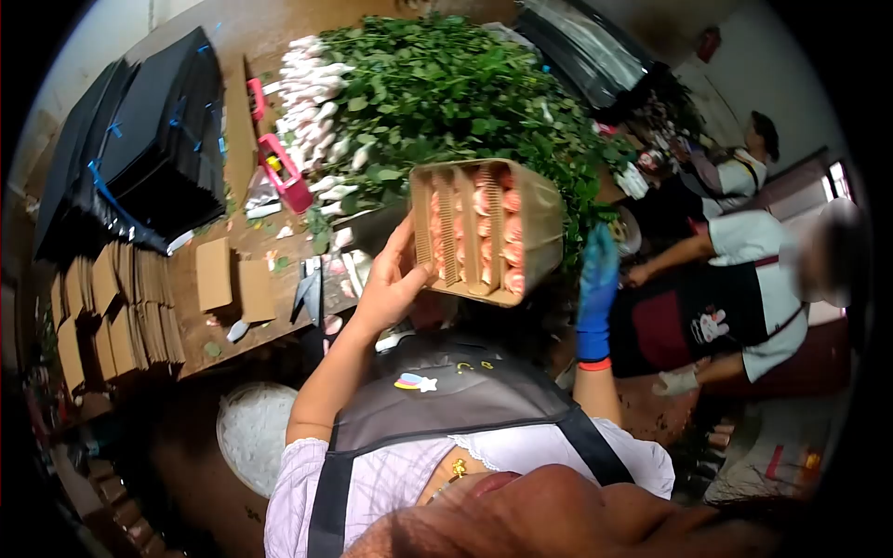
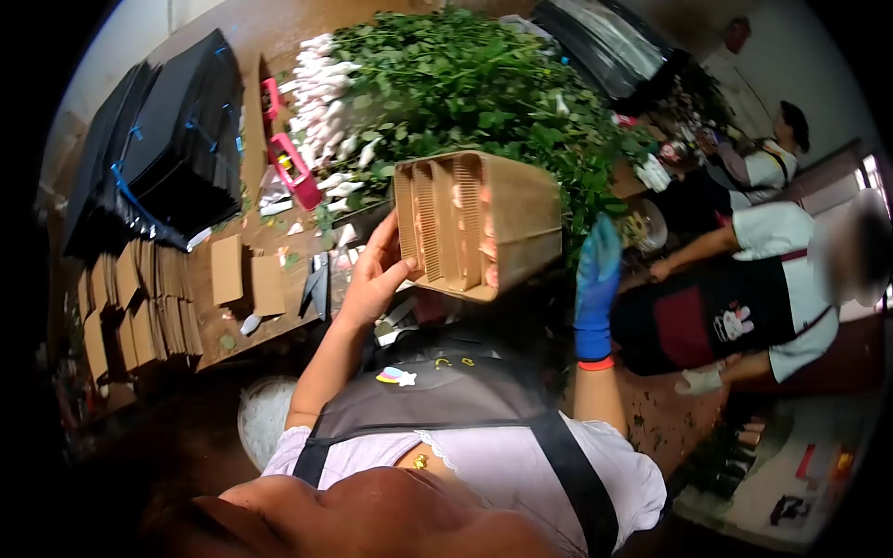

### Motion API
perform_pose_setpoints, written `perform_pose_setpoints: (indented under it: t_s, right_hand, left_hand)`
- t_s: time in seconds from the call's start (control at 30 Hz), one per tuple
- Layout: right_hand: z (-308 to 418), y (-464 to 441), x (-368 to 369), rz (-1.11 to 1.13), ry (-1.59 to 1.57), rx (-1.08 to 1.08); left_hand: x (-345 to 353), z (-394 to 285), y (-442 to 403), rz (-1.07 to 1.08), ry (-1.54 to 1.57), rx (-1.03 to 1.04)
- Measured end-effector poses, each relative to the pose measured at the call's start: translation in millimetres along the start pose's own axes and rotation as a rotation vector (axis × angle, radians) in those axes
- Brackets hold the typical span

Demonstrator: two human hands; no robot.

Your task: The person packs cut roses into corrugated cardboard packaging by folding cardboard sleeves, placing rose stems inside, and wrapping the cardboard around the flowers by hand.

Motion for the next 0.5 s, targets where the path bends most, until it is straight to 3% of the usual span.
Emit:
perform_pose_setpoints:
  t_s: [0.03,0.17,0.33,0.37,0.5]
  right_hand:
    - [-16,17,-7,-0.03,-0.037,0.07]
    - [-12,71,-10,0.031,-0.248,0.139]
    - [-3,69,-54,-0.036,-0.274,0.087]
    - [-3,67,-65,-0.052,-0.272,0.083]
    - [-7,76,-103,-0.106,-0.269,0.101]
  left_hand:
    - [21,-13,-7,0.096,-0.155,0.15]
    - [116,-28,3,0.333,-0.2,0.191]
    - [175,-33,7,0.506,-0.608,0.375]
    - [180,-31,4,0.491,-0.464,0.311]
    - [205,-33,3,0.587,-0.432,0.413]
Point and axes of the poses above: each hand's wrist, its own y-axis away from the middle knuckle, its own x-axis out of the palm, z = x × y, the point moved 10 cm from there along -y, towards the middle knuckle, and after that the axes turned 6 degrees about y, right-handed, at the moved point
